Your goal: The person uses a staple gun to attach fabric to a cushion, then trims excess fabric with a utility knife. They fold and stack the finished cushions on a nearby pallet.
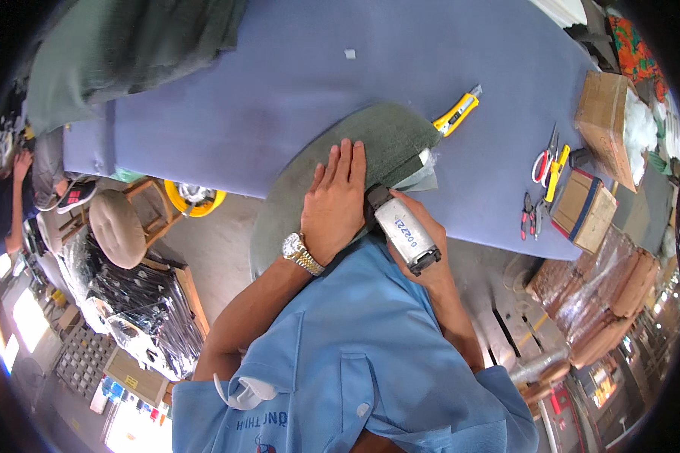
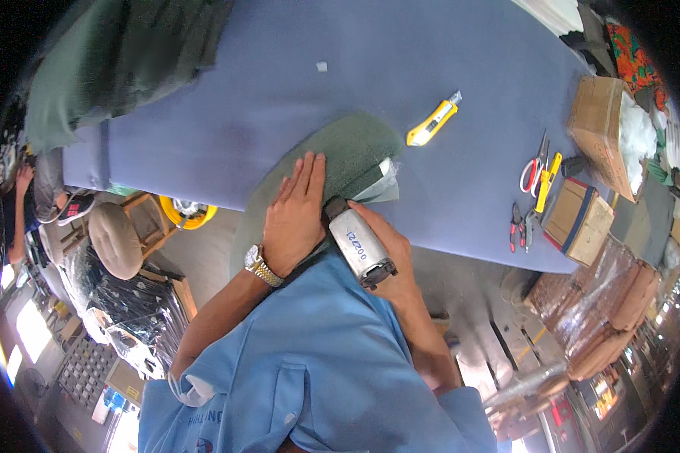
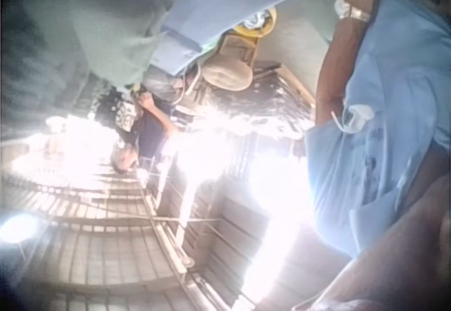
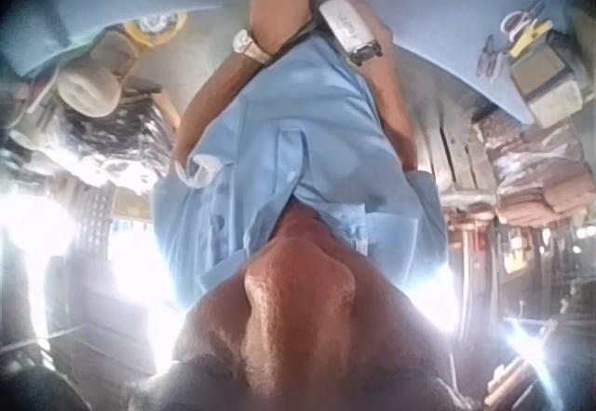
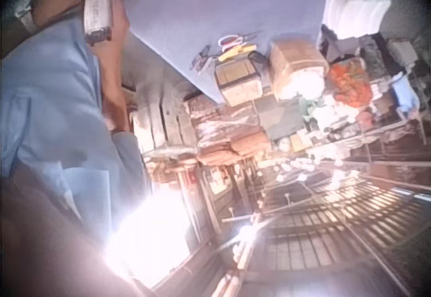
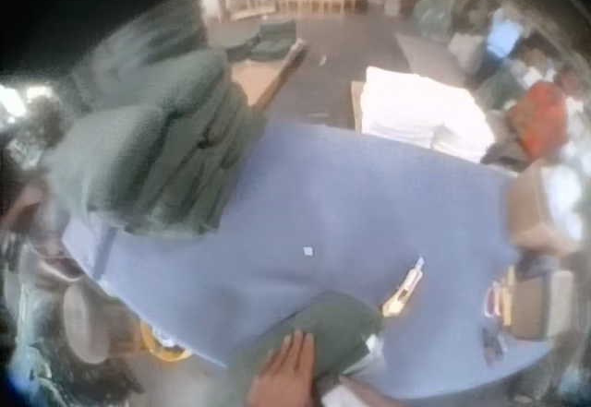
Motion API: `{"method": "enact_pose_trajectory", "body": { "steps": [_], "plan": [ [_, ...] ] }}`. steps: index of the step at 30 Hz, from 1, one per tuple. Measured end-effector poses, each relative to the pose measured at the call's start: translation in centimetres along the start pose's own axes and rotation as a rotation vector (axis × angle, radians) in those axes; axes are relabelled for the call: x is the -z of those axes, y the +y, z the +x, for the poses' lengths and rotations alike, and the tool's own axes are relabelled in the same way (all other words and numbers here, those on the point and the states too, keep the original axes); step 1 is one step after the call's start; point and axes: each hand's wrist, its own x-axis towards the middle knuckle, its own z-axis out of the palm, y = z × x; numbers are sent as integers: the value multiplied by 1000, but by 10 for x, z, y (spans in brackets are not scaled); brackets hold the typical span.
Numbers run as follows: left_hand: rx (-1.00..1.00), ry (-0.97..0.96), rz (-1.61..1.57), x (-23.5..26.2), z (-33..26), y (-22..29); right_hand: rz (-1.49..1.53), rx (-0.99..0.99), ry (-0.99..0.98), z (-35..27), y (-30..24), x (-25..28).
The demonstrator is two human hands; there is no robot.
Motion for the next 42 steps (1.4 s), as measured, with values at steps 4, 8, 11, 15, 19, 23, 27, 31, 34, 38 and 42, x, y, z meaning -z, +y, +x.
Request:
{"method": "enact_pose_trajectory", "body": {
  "steps": [4, 8, 11, 15, 19, 23, 27, 31, 34, 38, 42],
  "plan": [
    [71, -33, 75, 11, 1, 6, 0, 121, 29, 8, 0, 1],
    [-26, 69, 144, 13, 21, 16, 184, 45, 41, 13, 5, 14],
    [-10, 141, 111, 13, 33, 28, -31, 63, 128, 23, 13, 27],
    [-195, -55, -282, 25, 36, 4, -78, -62, 83, 24, 100, 51],
    [-36, -265, -608, 24, 51, -46, -63, -178, 43, 21, 132, 55],
    [133, -299, -565, -33, 64, -84, -118, -132, 77, 21, 149, 49],
    [48, -376, -573, -35, 52, -71, -226, 89, 44, 27, 110, 48],
    [-121, -340, -503, -5, 48, -39, -374, 333, 57, 29, 62, 51],
    [-125, -191, -357, -2, 25, -25, -127, 199, 17, 27, 40, 47],
    [-5, -140, -236, -4, 23, -7, -90, 174, 68, 20, 33, 38],
    [30, -174, -173, 9, 22, 4, 33, 85, 90, 15, 26, 31]
  ]
}}
